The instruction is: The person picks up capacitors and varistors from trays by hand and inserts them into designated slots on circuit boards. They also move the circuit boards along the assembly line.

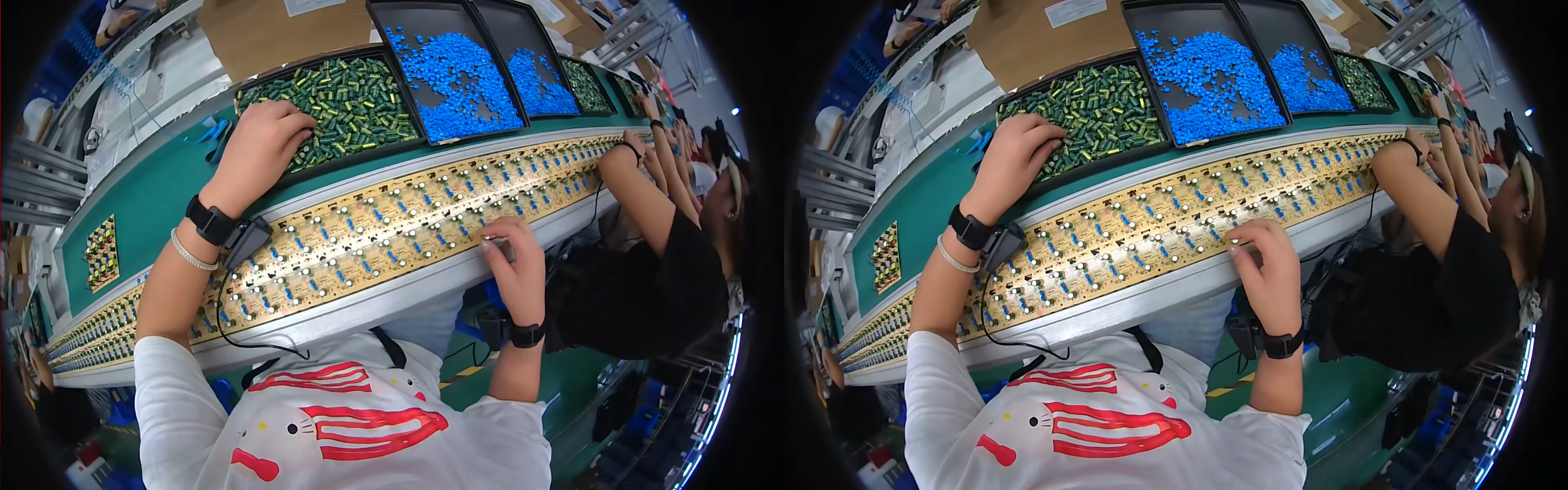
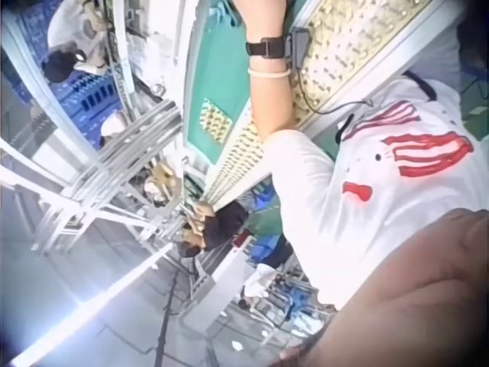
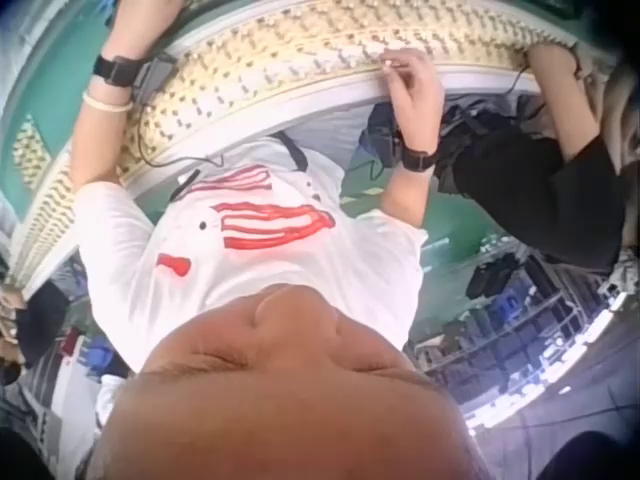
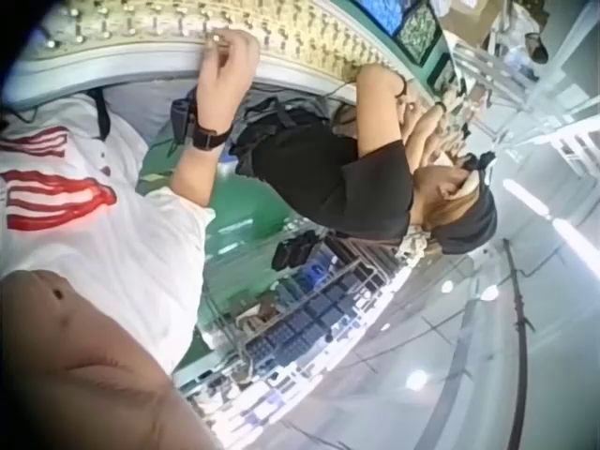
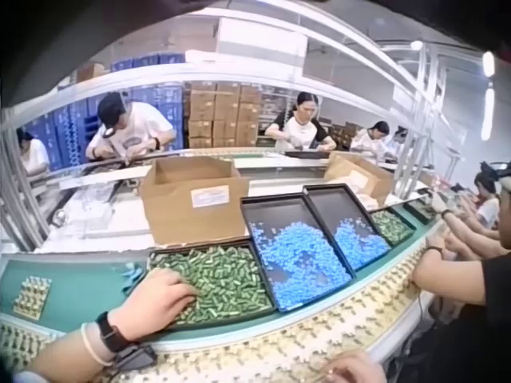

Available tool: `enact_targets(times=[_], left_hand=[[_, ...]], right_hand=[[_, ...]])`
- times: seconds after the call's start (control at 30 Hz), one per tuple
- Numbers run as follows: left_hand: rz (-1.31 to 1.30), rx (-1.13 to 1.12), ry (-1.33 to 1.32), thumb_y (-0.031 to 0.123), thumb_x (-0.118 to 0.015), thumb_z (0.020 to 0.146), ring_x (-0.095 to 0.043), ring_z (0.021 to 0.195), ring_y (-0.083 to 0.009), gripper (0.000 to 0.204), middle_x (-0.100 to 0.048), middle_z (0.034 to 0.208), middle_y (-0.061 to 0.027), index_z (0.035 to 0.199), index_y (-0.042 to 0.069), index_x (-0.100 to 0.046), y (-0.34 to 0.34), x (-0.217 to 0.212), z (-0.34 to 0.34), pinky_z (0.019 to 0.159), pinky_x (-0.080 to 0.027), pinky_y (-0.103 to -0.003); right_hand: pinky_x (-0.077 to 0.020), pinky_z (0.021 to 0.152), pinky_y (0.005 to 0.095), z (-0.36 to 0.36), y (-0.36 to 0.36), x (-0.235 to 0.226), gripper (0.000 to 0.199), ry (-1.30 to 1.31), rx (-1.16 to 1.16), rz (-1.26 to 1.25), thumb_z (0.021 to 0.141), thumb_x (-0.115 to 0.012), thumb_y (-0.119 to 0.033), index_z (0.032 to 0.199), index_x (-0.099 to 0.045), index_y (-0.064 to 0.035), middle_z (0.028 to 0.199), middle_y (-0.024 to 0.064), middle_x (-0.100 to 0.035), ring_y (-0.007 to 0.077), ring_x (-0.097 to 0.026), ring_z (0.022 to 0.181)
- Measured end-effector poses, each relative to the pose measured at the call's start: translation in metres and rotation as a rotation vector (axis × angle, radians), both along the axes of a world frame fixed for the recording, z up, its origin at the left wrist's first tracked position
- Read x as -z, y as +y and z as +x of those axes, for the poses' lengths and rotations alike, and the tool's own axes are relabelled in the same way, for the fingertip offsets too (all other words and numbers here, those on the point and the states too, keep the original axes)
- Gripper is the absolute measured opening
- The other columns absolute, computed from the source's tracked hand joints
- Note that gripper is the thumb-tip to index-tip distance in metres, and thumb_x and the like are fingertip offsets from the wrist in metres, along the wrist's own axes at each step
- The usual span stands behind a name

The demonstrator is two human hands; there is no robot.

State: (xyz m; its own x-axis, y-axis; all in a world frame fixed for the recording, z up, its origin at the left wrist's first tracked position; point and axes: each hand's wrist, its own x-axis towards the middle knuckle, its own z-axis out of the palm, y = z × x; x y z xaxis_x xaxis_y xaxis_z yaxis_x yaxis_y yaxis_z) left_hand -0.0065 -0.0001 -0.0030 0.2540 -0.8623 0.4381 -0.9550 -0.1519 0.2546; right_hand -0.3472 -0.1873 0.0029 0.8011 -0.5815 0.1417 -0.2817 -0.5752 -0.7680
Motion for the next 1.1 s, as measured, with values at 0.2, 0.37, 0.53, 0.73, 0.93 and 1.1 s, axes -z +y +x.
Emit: enact_targets(times=[0.2,0.37,0.53,0.73,0.93,1.1], left_hand=[[-0.017,-0.047,-0.161,0.012,-0.068,0.090,-0.062,0.097,-0.0255,0.008,-0.068,0.091,-0.0050,0.095,0.009,-0.072,0.003,0.007,0.001,0.100,-0.041,-0.046],[-0.013,-0.099,-0.184,0.013,-0.068,0.091,-0.061,0.099,-0.0242,0.008,-0.068,0.091,-0.0042,0.096,0.009,-0.073,0.003,0.007,-0.002,0.104,-0.039,-0.050],[-0.051,-0.084,-0.201,0.011,-0.067,0.091,-0.060,0.100,-0.0248,0.010,-0.067,0.092,-0.0040,0.099,0.009,-0.072,0.002,0.006,-0.001,0.104,-0.038,-0.050],[-0.093,-0.086,-0.234,0.005,-0.066,0.088,-0.059,0.102,-0.0270,0.016,-0.064,0.096,-0.0061,0.103,0.010,-0.069,-0.002,0.002,-0.005,0.099,-0.038,-0.045],[-0.087,0.014,-0.115,0.016,-0.067,0.092,-0.057,0.091,-0.0266,0.008,-0.063,0.087,-0.0057,0.088,0.009,-0.068,-0.006,-0.010,-0.032,0.093,-0.039,-0.044],[0.061,0.206,0.047,0.020,-0.070,0.092,-0.057,0.084,-0.0259,0.012,-0.061,0.079,-0.0049,0.087,0.009,-0.070,-0.007,-0.026,-0.052,0.090,-0.039,-0.040]], right_hand=[[-0.0525,0.078,0.0334,0.007,0.003,0.009,0.018,0.174,0.070,-0.086,0.087,-0.066,-0.002,0.104,-0.072,-0.0016,0.099,0.0143,-0.072,0.0259,-0.069,0.088],[-0.0526,0.074,0.0356,0.012,-0.001,0.009,0.017,0.143,-0.017,-0.326,0.087,-0.067,-0.002,0.103,-0.073,-0.0012,0.093,0.0154,-0.070,0.0314,-0.067,0.082],[-0.0523,0.074,0.0366,0.015,0.001,0.010,0.017,0.165,0.017,-0.268,0.086,-0.066,-0.002,0.102,-0.073,-0.0008,0.094,0.0151,-0.070,0.0315,-0.067,0.083],[-0.0517,0.073,0.0382,0.015,0.001,0.010,0.016,0.158,-0.001,-0.332,0.086,-0.067,-0.001,0.100,-0.072,-0.0006,0.091,0.0154,-0.069,0.0325,-0.066,0.081],[-0.0506,0.071,0.0394,0.016,0.004,0.011,0.013,0.157,-0.008,-0.331,0.084,-0.067,-0.001,0.097,-0.071,-0.0002,0.087,0.0154,-0.066,0.0333,-0.064,0.080],[-0.0496,0.072,0.0410,0.017,0.009,0.013,0.011,0.184,0.008,-0.357,0.083,-0.068,0.000,0.094,-0.067,0.0006,0.084,0.0154,-0.063,0.0343,-0.062,0.081]])
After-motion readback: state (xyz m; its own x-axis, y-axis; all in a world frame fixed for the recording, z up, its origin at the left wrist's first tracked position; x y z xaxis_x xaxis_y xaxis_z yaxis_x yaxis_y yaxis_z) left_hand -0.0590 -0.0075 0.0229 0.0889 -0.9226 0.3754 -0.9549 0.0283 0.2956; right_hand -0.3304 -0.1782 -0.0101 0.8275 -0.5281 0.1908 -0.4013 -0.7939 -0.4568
